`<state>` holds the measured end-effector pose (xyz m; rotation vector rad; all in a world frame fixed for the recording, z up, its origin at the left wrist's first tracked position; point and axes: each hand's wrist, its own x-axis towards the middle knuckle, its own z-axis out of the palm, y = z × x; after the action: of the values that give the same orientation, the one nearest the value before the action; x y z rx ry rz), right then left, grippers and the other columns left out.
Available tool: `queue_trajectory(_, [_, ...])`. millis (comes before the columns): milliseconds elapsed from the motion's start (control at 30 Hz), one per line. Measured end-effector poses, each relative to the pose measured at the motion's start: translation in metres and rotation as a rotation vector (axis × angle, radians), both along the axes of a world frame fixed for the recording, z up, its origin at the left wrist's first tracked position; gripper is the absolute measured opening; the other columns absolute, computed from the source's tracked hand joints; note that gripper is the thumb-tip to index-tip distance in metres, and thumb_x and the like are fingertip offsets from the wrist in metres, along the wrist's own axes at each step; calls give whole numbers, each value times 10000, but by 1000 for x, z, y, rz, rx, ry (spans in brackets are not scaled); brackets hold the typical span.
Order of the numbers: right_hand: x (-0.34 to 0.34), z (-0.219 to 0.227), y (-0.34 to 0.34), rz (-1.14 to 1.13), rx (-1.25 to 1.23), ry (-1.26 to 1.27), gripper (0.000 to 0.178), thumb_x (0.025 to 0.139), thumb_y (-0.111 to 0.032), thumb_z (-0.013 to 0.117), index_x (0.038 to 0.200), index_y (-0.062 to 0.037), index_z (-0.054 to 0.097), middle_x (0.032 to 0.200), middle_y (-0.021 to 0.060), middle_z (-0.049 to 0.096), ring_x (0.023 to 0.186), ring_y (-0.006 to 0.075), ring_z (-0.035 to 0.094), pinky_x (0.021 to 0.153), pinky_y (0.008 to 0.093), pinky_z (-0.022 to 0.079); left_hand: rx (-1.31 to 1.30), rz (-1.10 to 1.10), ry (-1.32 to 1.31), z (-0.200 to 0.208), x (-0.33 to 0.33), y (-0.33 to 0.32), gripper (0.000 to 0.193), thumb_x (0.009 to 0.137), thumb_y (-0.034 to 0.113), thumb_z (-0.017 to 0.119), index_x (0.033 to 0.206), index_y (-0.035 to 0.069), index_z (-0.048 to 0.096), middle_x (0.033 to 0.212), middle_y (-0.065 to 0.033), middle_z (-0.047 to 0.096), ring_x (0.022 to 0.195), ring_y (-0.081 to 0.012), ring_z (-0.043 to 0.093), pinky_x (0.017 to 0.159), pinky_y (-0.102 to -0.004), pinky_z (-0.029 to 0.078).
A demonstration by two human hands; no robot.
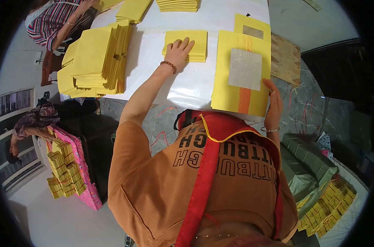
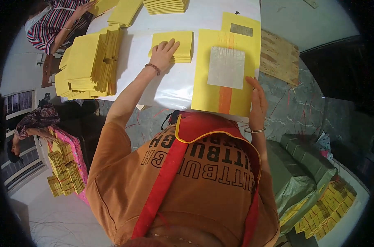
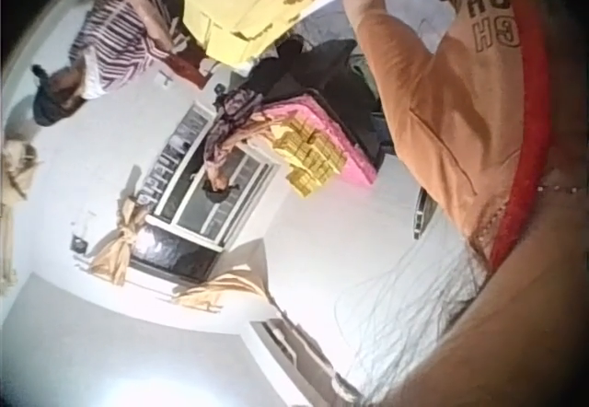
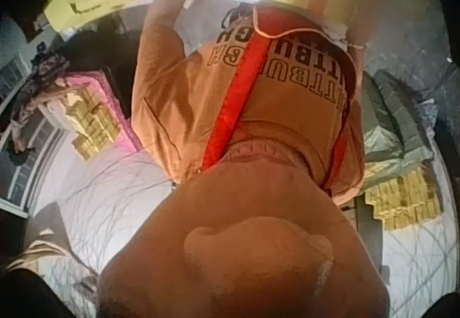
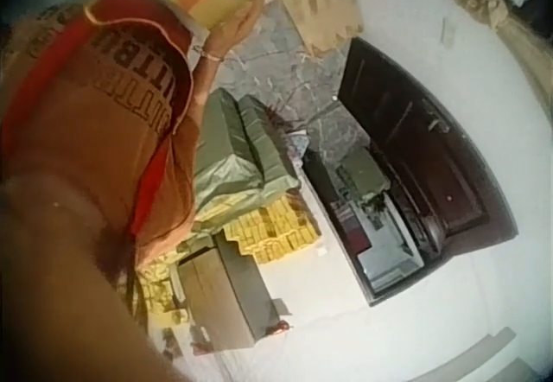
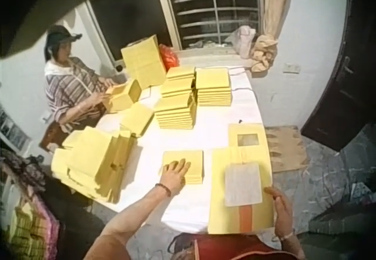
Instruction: Counting and stacking sheets of yellow paper.
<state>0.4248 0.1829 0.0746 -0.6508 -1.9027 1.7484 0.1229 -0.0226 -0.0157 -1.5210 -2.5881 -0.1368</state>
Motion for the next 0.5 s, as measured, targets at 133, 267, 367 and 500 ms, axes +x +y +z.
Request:
queue_trajectory(133, [0,-3,-3,-1,19,10,314,927,-151,398,1168,-6,536,1221,92,531,1236,214,377,1034,326,254,-82,78,-44,-6,13,3,708,744,148,560,1376,101,244,1419,-131,238,1243,-323,276,1001,-456,246])
queue_trajectory(267, [1,-6,1,23,262,-5,299,864,-110,488,1148,-51,561,1225,84,533,1269,259,339,1044,370,246,-127,67,-80,0,12,4,716,752,156,541,1384,83,214,1426,-149,217,1263,-333,248,1016,-462,224])
queue_trajectory(367, [-1,4,7,47,421,-5,279,847,-131,517,1109,-63,584,1222,76,542,1278,289,322,1048,399,239,-216,75,-167,10,2,6,779,716,282,593,1377,93,226,1424,-139,223,1273,-339,244,1017,-489,207])
queue_trajectory(500, [-1,0,19,92,446,5,252,854,-147,518,1076,-59,598,1206,78,555,1272,296,330,1049,401,238,-167,84,-210,21,-1,9,850,677,350,658,1377,124,232,1426,-135,225,1278,-346,243,1016,-496,209])
